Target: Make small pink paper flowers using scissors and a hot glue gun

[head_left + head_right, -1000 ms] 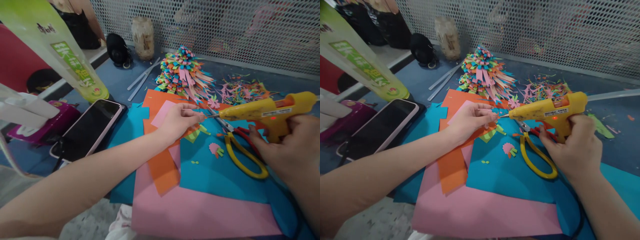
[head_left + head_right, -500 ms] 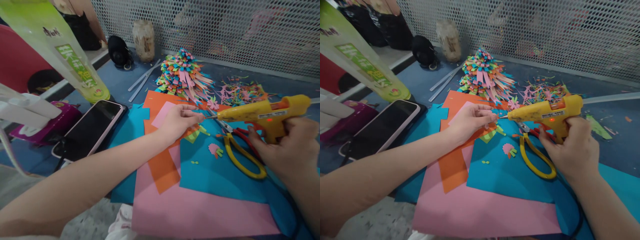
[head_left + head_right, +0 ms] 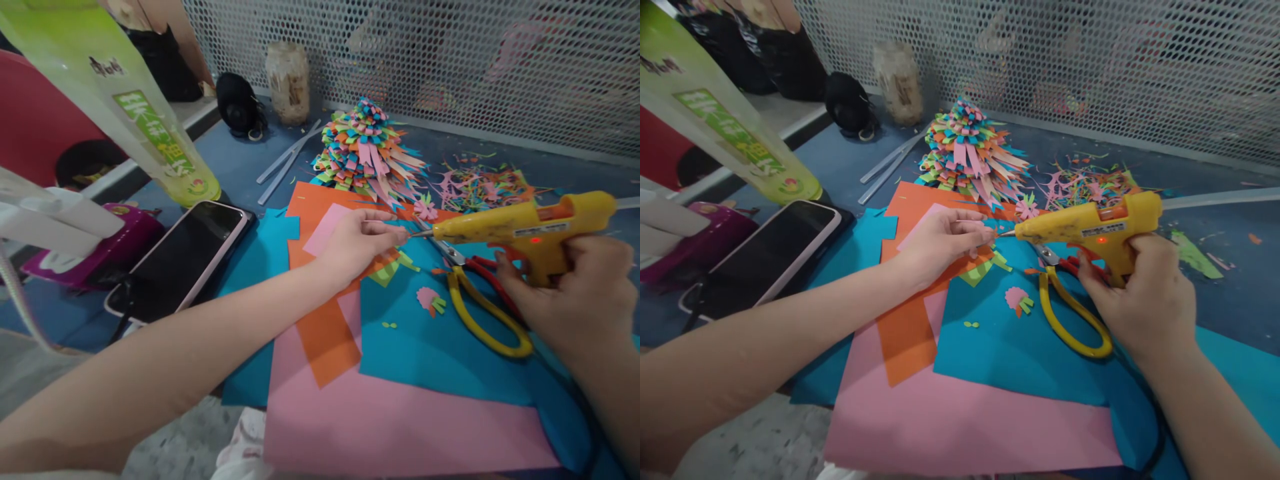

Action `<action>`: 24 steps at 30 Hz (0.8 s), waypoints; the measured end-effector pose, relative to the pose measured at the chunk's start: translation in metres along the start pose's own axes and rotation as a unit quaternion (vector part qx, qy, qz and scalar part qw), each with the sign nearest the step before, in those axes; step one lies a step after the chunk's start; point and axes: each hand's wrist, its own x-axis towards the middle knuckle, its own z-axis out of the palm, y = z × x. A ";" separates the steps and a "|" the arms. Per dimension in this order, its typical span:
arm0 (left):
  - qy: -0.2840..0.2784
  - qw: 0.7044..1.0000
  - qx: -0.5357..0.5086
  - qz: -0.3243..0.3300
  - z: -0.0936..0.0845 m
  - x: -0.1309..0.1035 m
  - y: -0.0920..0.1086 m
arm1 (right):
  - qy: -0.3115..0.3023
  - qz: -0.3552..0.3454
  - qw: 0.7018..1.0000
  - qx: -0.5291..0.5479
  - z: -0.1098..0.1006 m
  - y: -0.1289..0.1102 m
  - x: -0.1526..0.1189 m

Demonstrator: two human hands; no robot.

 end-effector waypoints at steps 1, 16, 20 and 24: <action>-0.002 1.000 -0.002 0.000 0.000 0.000 0.000 | 0.002 -0.008 1.000 -0.005 0.001 0.002 0.000; -0.013 1.000 -0.019 -0.015 0.002 -0.003 0.004 | -0.028 0.006 1.000 0.004 0.002 0.009 0.002; -0.015 1.000 -0.016 -0.013 0.002 -0.003 0.003 | -0.036 0.011 0.999 -0.017 0.010 0.020 0.008; -0.019 1.000 -0.007 -0.003 0.004 -0.004 0.002 | -0.069 0.007 0.996 -0.051 0.017 0.027 0.017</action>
